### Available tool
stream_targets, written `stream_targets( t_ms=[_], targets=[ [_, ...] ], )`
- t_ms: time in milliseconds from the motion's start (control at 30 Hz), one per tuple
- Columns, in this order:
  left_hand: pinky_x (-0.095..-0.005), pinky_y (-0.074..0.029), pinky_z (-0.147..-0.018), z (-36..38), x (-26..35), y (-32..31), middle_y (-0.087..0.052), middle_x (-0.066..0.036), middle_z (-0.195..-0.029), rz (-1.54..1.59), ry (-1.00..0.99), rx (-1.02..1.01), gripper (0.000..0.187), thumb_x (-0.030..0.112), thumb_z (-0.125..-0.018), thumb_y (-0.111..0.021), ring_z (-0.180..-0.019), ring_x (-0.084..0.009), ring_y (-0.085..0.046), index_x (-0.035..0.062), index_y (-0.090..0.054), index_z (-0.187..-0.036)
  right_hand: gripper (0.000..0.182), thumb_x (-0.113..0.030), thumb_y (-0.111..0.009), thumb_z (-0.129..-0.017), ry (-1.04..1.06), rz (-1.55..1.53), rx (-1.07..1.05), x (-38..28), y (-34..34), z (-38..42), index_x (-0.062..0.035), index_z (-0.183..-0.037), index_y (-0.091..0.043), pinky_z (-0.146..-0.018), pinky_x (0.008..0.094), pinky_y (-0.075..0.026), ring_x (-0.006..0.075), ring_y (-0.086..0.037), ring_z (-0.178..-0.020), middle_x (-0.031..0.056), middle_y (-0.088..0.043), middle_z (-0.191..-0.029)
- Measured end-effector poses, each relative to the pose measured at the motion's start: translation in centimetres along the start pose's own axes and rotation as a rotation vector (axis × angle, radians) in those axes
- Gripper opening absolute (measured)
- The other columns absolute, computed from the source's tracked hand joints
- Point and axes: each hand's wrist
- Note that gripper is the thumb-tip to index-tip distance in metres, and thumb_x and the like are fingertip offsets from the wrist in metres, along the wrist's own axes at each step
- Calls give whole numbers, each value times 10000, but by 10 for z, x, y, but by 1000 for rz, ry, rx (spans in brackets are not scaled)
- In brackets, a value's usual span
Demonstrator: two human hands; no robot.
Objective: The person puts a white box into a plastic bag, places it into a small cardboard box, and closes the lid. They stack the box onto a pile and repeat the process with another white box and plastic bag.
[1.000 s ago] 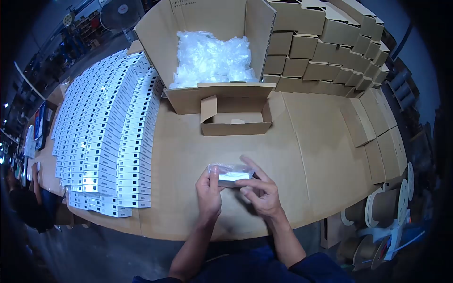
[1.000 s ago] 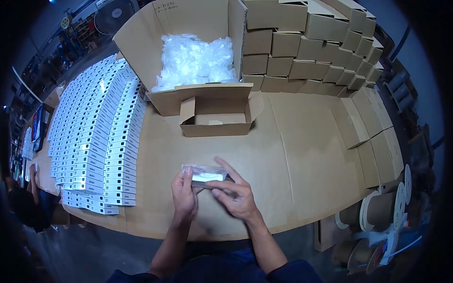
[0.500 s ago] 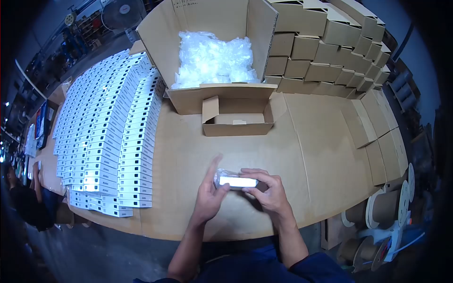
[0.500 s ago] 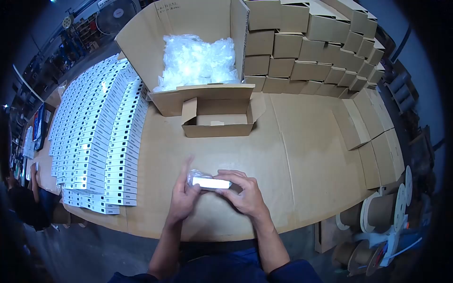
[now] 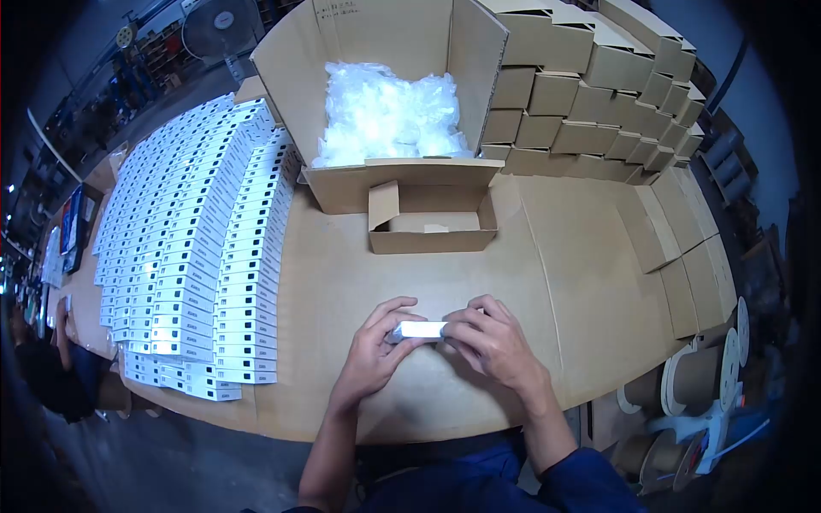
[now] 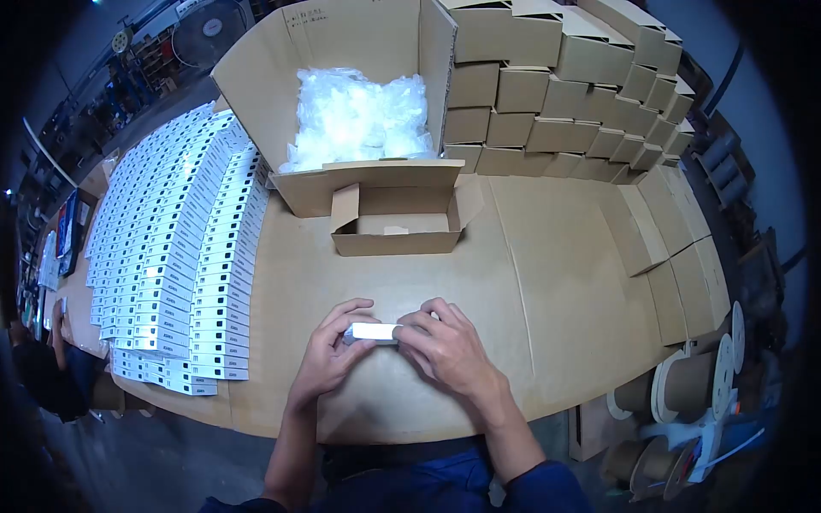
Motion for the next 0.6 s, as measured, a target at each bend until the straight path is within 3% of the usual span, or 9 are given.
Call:
stream_targets(
  t_ms=[100, 200, 233, 333, 367, 500, 600],
  targets=[
    [-346, -547, -961, -10, 6, 4, -438, -187, -1535, 42, 26, -23, 410, 21, -922, -728, -1307, -287, -553, 2, -623, -1318, 182, -78, -780, -809, 67, -15, -86, 5, 10, -9, -78, -964, -684, -744, 405, -544, 272, -653, -882, 91, -633, -896],
    [-376, -562, -954, -25, 14, 3, -343, -196, -1595, -35, -41, 183, 569, 26, -927, -720, -1314, -303, -549, 24, -515, -1458, 186, -51, -773, -809, 65, -60, 11, 19, 15, -17, -55, -971, -682, -723, 419, -552, 298, -659, -825, 106, -639, -912],
    [-445, -521, -1035, -32, 15, 7, -274, -210, -1624, -160, -48, 204, 705, 40, -915, -722, -1381, -358, -483, 104, -424, -1551, 193, -4, -774, -803, 27, -37, 108, 20, 17, -22, -32, -965, -672, -711, 415, -556, 305, -663, -787, 117, -640, -898],
    [-504, -415, -1140, -52, 0, 21, -285, -224, -1613, -918, -242, 296, 718, 54, -888, -729, -1412, -415, -408, 177, -461, -1543, 184, 24, -775, -814, -118, 59, 293, 30, 22, -34, -25, -951, -661, -694, 398, -554, 298, -667, -765, 120, -641, -871],
    [-546, -322, -1190, -57, -9, 25, -350, -223, -1542, -933, -228, 300, 743, 76, -868, -733, -1380, -439, -387, 228, -470, -1546, 180, 32, -775, -829, -132, 71, 385, 35, 20, -40, -24, -952, -656, -666, 395, -545, 294, -664, -735, 125, -644, -855],
    [-571, -348, -1160, -68, -22, 35, -434, -206, -1376, -998, -199, 284, 720, 107, -881, -727, -1290, -405, -453, 226, -479, -1546, 205, 1, -765, -850, -156, 252, 523, 55, 17, -58, -32, -1020, -655, -659, 429, -529, 312, -656, -734, 137, -646, -860],
    [-571, -353, -1153, -67, -25, 36, -437, -204, -1382, -992, -183, 269, 710, 114, -888, -723, -1288, -395, -460, 231, -482, -1546, 207, 1, -740, -865, -183, 328, 536, 65, 10, -69, -36, -1046, -647, -679, 445, -533, 334, -655, -745, 144, -642, -870]
  ],
)
Point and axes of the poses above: each hand's wrist, its own z-axis away from the middle knuckle, its own y-axis out of the back of the hand, x = y × z
